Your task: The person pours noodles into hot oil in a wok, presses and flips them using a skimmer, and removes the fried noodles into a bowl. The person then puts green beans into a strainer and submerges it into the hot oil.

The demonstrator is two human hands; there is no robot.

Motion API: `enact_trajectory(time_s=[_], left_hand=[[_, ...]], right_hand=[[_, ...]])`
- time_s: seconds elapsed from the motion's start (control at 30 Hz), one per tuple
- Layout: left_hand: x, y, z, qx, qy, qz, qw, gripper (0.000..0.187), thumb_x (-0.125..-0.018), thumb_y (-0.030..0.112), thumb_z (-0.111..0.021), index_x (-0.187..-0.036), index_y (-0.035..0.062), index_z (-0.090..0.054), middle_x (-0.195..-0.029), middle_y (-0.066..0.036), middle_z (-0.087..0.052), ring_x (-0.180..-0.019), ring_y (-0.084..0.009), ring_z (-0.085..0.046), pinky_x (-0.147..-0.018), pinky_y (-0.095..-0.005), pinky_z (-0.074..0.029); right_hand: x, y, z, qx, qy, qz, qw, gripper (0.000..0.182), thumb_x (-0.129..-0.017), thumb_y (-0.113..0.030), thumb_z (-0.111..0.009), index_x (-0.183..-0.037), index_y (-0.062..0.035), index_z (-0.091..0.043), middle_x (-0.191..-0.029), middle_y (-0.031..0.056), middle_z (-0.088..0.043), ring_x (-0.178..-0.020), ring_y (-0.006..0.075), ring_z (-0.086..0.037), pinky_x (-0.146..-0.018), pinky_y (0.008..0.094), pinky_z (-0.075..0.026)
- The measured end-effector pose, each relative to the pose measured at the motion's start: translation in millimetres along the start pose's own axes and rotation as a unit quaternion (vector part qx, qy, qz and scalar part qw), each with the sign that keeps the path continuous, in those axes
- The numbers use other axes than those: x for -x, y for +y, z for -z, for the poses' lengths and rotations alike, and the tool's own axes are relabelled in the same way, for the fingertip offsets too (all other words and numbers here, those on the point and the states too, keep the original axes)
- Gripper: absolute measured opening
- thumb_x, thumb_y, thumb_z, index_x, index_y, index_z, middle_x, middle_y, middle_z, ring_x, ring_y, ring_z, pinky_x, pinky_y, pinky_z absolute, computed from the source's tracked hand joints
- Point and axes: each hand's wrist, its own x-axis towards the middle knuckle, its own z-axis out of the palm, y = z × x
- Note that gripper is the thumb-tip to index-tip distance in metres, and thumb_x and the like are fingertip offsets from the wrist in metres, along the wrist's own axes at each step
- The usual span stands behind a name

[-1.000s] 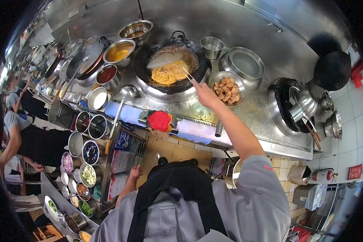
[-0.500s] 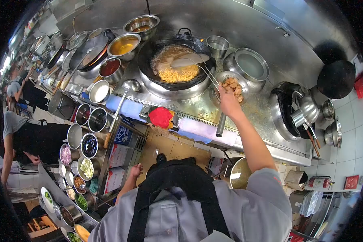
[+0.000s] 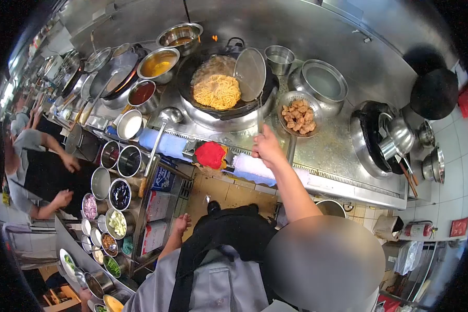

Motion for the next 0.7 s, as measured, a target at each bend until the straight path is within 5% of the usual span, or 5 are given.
enact_trajectory(time_s=[0.13,0.2,0.23,0.33,0.7], left_hand=[[11,4,3,-0.037,0.019,0.013,0.999,0.036,-0.084,0.034,-0.042,-0.093,0.0002,-0.052,-0.072,-0.008,-0.055,-0.060,-0.0157,-0.054,-0.048,-0.0264,-0.041],[7,0,8,-0.038,0.010,0.015,0.999,0.036,-0.084,0.034,-0.042,-0.092,0.0005,-0.052,-0.070,-0.007,-0.054,-0.058,-0.0149,-0.053,-0.046,-0.0264,-0.041],[6,1,10,-0.055,0.009,0.027,0.998,0.035,-0.084,0.034,-0.042,-0.091,0.0010,-0.051,-0.068,-0.006,-0.052,-0.056,-0.0142,-0.052,-0.045,-0.0260,-0.040],[6,10,9,-0.071,0.024,0.040,0.996,0.033,-0.084,0.034,-0.042,-0.089,0.0023,-0.051,-0.066,-0.005,-0.051,-0.051,-0.0134,-0.050,-0.043,-0.0244,-0.038],[4,2,-12,-0.022,0.012,0.025,0.999,0.030,-0.085,0.030,-0.043,-0.091,0.0015,-0.051,-0.067,-0.005,-0.052,-0.052,-0.0132,-0.048,-0.045,-0.0249,-0.040]], right_hand=[[-27,-18,15,0.371,0.059,0.103,0.921,0.047,-0.082,-0.008,-0.035,-0.127,-0.0061,-0.024,-0.071,0.0102,-0.047,-0.054,0.0185,-0.047,-0.047,0.0330,-0.041],[-73,-4,39,0.601,0.054,0.371,0.706,0.042,-0.083,-0.013,-0.036,-0.124,-0.0041,-0.029,-0.076,0.0224,-0.052,-0.070,0.0332,-0.053,-0.064,0.0397,-0.043],[-69,-15,26,0.609,0.030,0.295,0.736,0.043,-0.080,-0.006,-0.032,-0.123,-0.0038,-0.030,-0.097,0.0249,-0.050,-0.087,0.0420,-0.048,-0.079,0.0398,-0.039],[-75,-16,18,0.704,0.027,0.216,0.676,0.045,-0.079,-0.005,-0.034,-0.124,-0.0040,-0.029,-0.099,0.0244,-0.049,-0.092,0.0402,-0.047,-0.080,0.0396,-0.040],[-47,-28,103,0.794,0.063,0.232,0.558,0.060,-0.072,0.001,-0.039,-0.127,-0.0196,-0.027,-0.098,0.0214,-0.044,-0.079,0.0357,-0.054,-0.069,0.0404,-0.045]])
